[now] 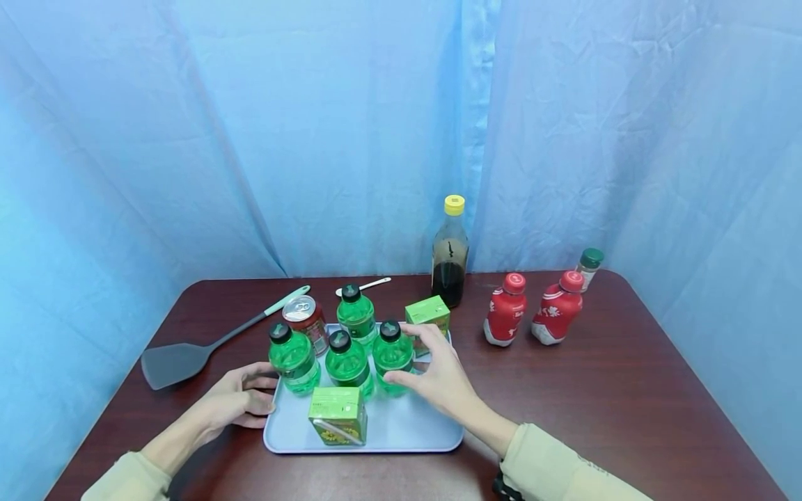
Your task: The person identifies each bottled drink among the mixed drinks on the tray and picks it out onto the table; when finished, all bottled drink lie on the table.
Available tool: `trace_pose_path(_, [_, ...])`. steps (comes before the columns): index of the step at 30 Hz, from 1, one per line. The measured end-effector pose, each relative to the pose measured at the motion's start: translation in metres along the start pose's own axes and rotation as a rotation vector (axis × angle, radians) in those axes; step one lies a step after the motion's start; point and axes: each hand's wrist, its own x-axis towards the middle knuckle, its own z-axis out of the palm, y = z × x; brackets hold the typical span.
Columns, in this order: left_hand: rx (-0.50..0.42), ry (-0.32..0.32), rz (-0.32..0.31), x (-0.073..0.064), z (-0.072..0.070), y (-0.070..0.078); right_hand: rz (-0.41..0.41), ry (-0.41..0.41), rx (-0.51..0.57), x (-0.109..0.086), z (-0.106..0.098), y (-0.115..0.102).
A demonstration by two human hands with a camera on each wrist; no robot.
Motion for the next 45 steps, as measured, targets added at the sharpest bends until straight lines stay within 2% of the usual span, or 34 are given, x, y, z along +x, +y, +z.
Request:
trace_pose_path(8, [0.002, 0.006, -0.003, 0.001, 0.0, -0.001, -0.018, -0.034, -0.018, -0.001, -0.002, 0.002])
trace_pose_path(19, [-0.002, 0.004, -0.004, 0.001, 0.0, 0.0, 0.011, -0.051, -0.011, 0.003, -0.001, 0.002])
trace_pose_path(37, [-0.007, -0.003, -0.004, 0.0, 0.0, -0.001, 0.052, -0.052, 0.043, 0.003, -0.005, 0.004])
trace_pose_path(45, [0.007, 0.003, -0.008, 0.001, 0.0, -0.001, 0.091, -0.076, 0.085, 0.0, -0.013, -0.004])
